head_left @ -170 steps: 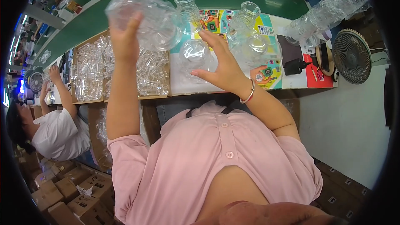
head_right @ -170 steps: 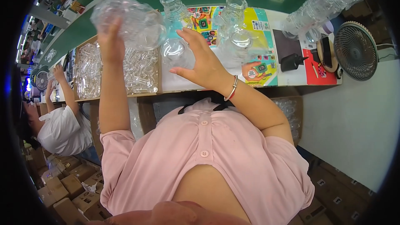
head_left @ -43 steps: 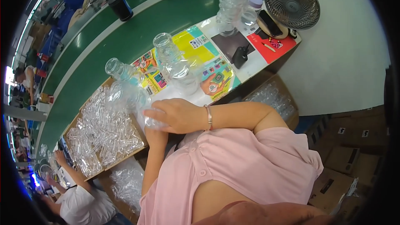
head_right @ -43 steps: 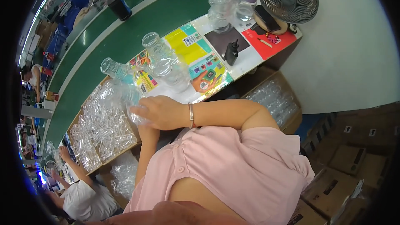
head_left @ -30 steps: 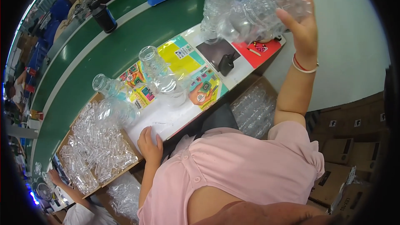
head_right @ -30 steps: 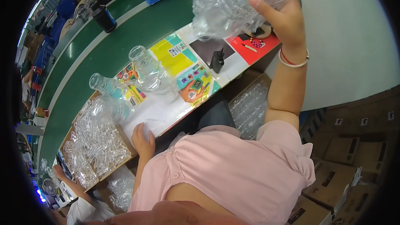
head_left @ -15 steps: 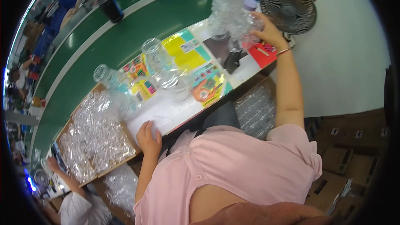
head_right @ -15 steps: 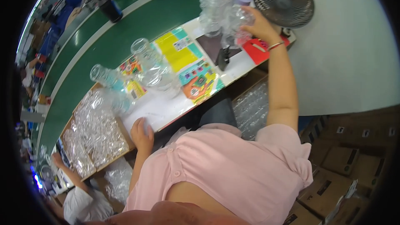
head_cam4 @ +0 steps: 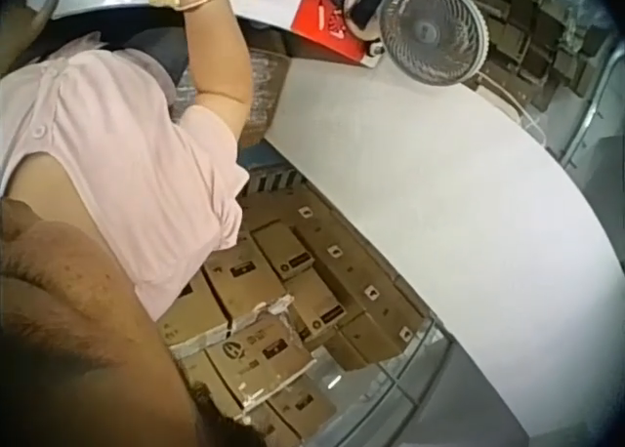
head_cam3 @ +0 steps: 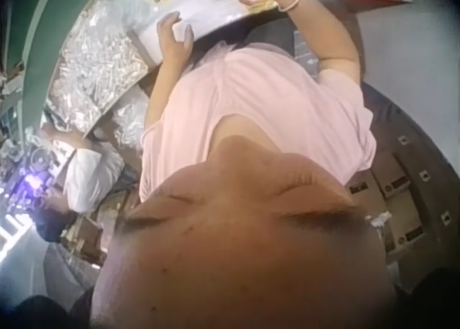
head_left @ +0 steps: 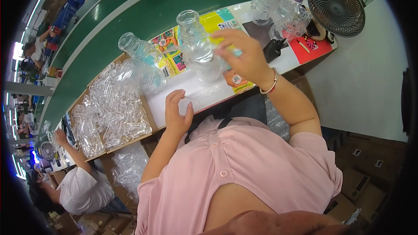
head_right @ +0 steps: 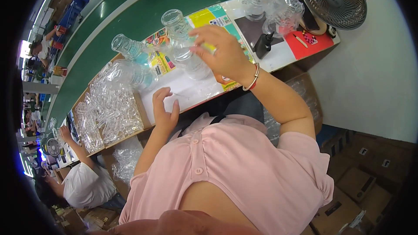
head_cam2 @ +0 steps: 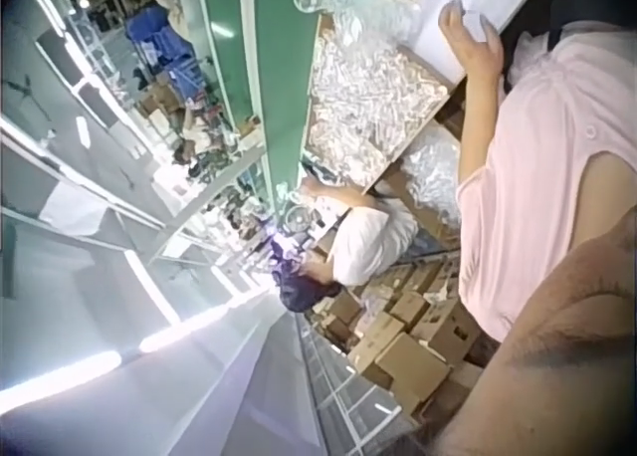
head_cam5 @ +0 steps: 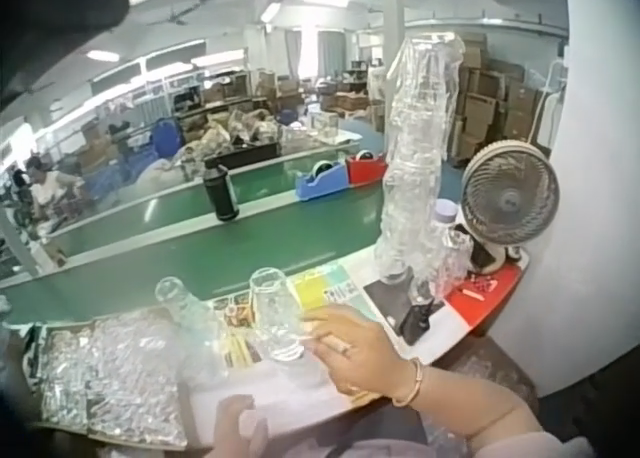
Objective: Unpacking glass jars from bubble wrap and organizing them on a workbench.
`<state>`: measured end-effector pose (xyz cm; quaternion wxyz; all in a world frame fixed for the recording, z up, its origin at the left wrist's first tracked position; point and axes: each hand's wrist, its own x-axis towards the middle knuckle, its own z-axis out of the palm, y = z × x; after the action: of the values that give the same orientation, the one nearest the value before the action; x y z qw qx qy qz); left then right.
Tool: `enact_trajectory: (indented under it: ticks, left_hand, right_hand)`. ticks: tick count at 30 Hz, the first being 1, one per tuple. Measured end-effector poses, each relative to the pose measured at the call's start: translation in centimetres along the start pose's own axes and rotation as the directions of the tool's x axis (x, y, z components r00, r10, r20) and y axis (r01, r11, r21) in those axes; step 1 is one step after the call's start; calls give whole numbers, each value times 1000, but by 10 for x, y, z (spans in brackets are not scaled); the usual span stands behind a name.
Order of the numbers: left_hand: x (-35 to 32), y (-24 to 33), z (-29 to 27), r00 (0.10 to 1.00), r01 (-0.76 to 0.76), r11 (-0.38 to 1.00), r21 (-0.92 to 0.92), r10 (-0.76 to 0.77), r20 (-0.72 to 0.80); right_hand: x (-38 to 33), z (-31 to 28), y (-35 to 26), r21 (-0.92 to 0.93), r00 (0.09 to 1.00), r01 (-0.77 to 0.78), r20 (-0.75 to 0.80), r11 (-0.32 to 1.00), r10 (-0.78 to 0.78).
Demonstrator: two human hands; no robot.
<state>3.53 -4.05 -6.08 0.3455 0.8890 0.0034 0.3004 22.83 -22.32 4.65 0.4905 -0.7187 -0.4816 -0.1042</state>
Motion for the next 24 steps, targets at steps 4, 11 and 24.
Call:
enact_trajectory:
  ticks: [4,11,24]
  left_hand:
    - [14,7,-1,999,42,995,-96,-44,-21]
    - [57,24,0,993,110,983,-147,-105,46]
    - [122,23,8,945,322,849,-418,-264,193]
  right_hand:
    - [35,-44,-4,677,875,368,-485,638,10]
    - [-7,-177,-2,944,943,328,-326,31,-62]
    - [-107,-63,4,649,780,-606,369,460,506]
